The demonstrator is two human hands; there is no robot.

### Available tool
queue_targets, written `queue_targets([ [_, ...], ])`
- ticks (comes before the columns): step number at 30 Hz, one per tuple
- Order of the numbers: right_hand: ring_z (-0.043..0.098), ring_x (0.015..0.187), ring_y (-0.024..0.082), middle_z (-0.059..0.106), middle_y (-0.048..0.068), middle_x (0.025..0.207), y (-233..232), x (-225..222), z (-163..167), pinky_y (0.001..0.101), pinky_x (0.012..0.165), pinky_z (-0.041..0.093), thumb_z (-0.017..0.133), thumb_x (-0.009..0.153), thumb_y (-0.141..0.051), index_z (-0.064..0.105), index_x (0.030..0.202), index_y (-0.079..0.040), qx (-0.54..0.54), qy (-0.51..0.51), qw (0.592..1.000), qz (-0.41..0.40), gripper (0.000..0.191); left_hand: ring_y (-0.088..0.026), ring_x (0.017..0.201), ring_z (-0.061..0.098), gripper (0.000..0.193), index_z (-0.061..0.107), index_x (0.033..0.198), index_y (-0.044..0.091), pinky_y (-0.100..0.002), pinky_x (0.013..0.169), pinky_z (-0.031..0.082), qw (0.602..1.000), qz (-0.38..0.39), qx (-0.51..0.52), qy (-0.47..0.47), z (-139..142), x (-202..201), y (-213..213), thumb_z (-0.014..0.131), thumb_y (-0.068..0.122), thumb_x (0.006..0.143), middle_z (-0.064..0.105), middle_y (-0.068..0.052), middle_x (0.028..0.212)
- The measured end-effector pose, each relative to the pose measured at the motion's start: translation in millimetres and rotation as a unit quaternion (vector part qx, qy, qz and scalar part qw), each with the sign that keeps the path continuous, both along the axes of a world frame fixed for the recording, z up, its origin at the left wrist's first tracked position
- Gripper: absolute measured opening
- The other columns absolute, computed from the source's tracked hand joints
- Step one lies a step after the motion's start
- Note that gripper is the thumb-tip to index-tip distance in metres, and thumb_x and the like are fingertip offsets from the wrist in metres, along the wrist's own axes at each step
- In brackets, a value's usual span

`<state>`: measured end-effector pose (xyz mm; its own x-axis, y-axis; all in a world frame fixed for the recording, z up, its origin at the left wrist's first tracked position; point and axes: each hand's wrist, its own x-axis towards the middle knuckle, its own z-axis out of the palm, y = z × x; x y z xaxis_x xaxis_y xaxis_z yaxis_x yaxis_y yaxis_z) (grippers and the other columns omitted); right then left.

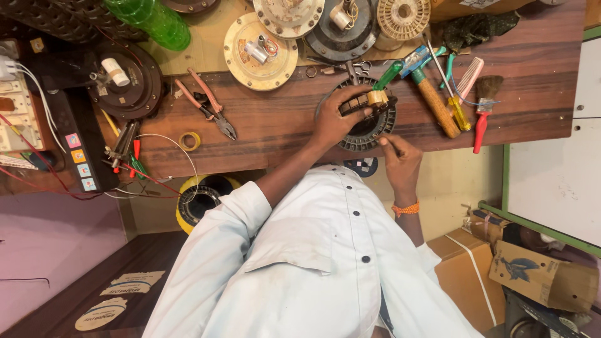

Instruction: The person uses a green-handled screwdriver to repeatedly tap and adjust a small wooden block clamped to a motor stator on a workbench. The person holds the stator with the left hand while tapping with the right hand, then briefly inspects the assembly.

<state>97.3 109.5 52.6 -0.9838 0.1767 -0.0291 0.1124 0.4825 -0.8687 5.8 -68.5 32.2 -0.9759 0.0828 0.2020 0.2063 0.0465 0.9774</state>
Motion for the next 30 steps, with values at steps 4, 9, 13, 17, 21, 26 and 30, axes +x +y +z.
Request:
queue_targets([
  [4, 0.057, 0.060, 0.011, 0.073, 0.009, 0.077, -10.5, 12.9, 0.2, 0.0293, 0.054, 0.042, 0.071, 0.099, -0.010, 0.079, 0.108, -0.003, 0.046, -0.034, 0.998, 0.009, 0.014, -0.017, 0.095, 0.073, 0.033, 0.069, 0.109, 0.011, -0.034, 0.085, 0.058, 0.998, 0.003, 0.017, -0.059, 4.8, 4.3, 2.6, 0.086, 0.018, 0.081, 0.073, -0.004, 0.102],
  [9, 0.060, 0.064, 0.008, 0.075, 0.006, 0.086, -8.7, 15.3, 1.3, 0.0255, 0.057, 0.045, 0.069, 0.100, -0.009, 0.077, 0.108, -0.003, 0.034, 0.018, 0.998, 0.054, 0.013, -0.020, 0.089, 0.071, 0.032, 0.065, 0.099, 0.009, -0.035, 0.079, 0.056, 0.998, 0.034, -0.056, 0.011, 9.5, 5.5, 3.6, 0.089, 0.021, 0.080, 0.071, -0.004, 0.094],
  [13, 0.052, 0.065, 0.005, 0.072, 0.001, 0.086, 3.6, 5.4, 9.7, 0.0237, 0.057, 0.040, 0.067, 0.104, -0.013, 0.077, 0.110, -0.004, -0.073, -0.005, 0.995, 0.060, 0.015, -0.022, 0.090, 0.071, 0.041, 0.064, 0.103, 0.011, -0.036, 0.079, 0.056, 0.994, 0.035, -0.100, 0.001, 9.5, 0.7, 7.5, 0.091, 0.025, 0.076, 0.071, -0.005, 0.095],
  [17, 0.036, 0.057, 0.003, 0.058, -0.004, 0.073, 18.5, -2.0, 17.7, 0.0243, 0.051, 0.026, 0.062, 0.109, -0.017, 0.075, 0.107, -0.004, -0.119, -0.041, 0.992, 0.023, 0.019, -0.023, 0.105, 0.070, 0.052, 0.060, 0.118, 0.011, -0.038, 0.093, 0.054, 0.999, -0.008, -0.037, 0.001, 5.9, -1.4, 1.4, 0.089, 0.026, 0.078, 0.070, -0.005, 0.109],
  [21, 0.038, 0.054, 0.004, 0.062, -0.005, 0.074, 17.7, 11.6, 6.1, 0.0246, 0.048, 0.027, 0.059, 0.107, -0.016, 0.075, 0.104, -0.004, -0.003, -0.029, 1.000, 0.006, 0.020, -0.028, 0.125, 0.062, 0.051, 0.058, 0.133, 0.011, -0.039, 0.106, 0.052, 0.994, -0.106, 0.029, 0.021, 0.2, -5.6, -11.4, 0.079, 0.017, 0.088, 0.063, -0.010, 0.132],
  [26, 0.052, 0.073, 0.003, 0.064, -0.002, 0.083, 4.3, 35.1, -22.5, 0.0241, 0.062, 0.041, 0.061, 0.112, -0.019, 0.071, 0.108, -0.002, -0.016, 0.040, 0.998, 0.055, 0.021, -0.030, 0.126, 0.061, 0.043, 0.061, 0.129, 0.010, -0.042, 0.110, 0.047, 0.990, -0.093, -0.045, 0.100, -8.1, -1.1, -14.1, 0.078, 0.011, 0.090, 0.066, -0.010, 0.128],
  [30, 0.039, 0.058, 0.008, 0.058, 0.003, 0.072, 10.6, 19.0, -14.6, 0.0276, 0.053, 0.028, 0.053, 0.113, -0.023, 0.075, 0.110, -0.001, -0.001, -0.050, 0.998, 0.029, 0.030, -0.029, 0.122, 0.063, 0.040, 0.057, 0.128, 0.007, -0.041, 0.108, 0.049, 0.995, -0.099, 0.002, 0.034, -15.3, -3.0, -12.8, 0.075, 0.013, 0.093, 0.064, -0.010, 0.125],
])
